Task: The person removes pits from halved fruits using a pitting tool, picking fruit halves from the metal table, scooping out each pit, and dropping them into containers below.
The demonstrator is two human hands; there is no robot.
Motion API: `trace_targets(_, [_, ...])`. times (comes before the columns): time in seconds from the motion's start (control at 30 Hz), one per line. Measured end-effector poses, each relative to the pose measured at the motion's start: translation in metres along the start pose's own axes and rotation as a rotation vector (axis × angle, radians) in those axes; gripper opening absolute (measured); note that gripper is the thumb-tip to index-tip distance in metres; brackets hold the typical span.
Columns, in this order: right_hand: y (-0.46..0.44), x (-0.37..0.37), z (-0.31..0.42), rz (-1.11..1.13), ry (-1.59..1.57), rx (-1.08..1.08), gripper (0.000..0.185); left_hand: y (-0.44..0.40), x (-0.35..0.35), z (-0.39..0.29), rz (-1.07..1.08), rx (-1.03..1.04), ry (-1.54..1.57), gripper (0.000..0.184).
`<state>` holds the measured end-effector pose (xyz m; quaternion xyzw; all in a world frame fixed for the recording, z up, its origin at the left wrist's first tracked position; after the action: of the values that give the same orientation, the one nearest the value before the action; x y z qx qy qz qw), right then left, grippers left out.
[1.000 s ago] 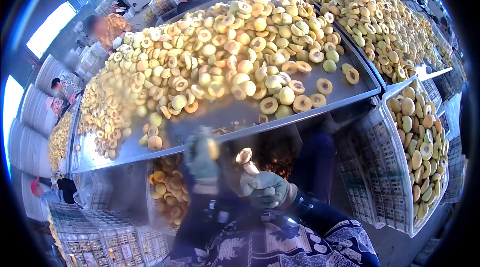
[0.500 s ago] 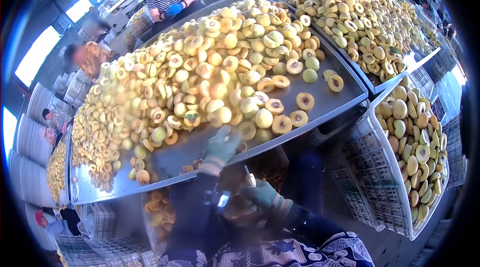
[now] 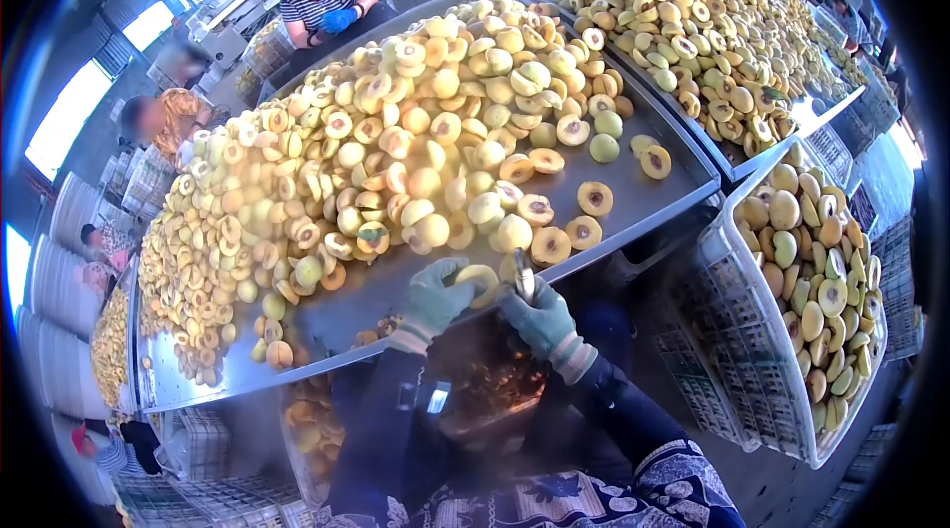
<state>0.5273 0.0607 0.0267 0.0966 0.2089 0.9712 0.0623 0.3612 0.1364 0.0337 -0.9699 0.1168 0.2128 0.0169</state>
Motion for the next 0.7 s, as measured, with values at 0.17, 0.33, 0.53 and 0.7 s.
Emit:
trace_targets(0.17, [0.041, 0.032, 0.027, 0.336, -0.412, 0.242, 0.029, 0.050, 0.002, -0.030, -0.047, 0.128, 0.707, 0.031])
trace_targets(0.33, [0.076, 0.063, 0.003, 0.364, -0.251, 0.123, 0.033, 0.089, 0.004, -0.040, -0.284, -0.063, 1.291, 0.053])
trace_targets(0.53, [0.093, 0.058, 0.014, 0.415, 0.619, -0.133, 0.033, 0.111, -0.018, -0.049, -0.189, 0.040, 0.947, 0.055])
trace_targets(0.7, [0.101, 0.060, 0.013, 0.268, 0.638, -0.386, 0.030, 0.119, -0.021, -0.059, -0.202, 0.068, 0.883, 0.052])
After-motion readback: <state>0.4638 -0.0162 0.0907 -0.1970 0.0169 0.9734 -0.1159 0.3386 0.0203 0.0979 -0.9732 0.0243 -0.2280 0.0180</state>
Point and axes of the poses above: each hand's wrist, its own y-axis away from the middle knuckle, its own x-axis out of the palm, z = x × y, the point moved 3 cm from there along -y, towards the middle knuckle, and after that the axes turned 6 degrees about x, right-handed, at the moved point
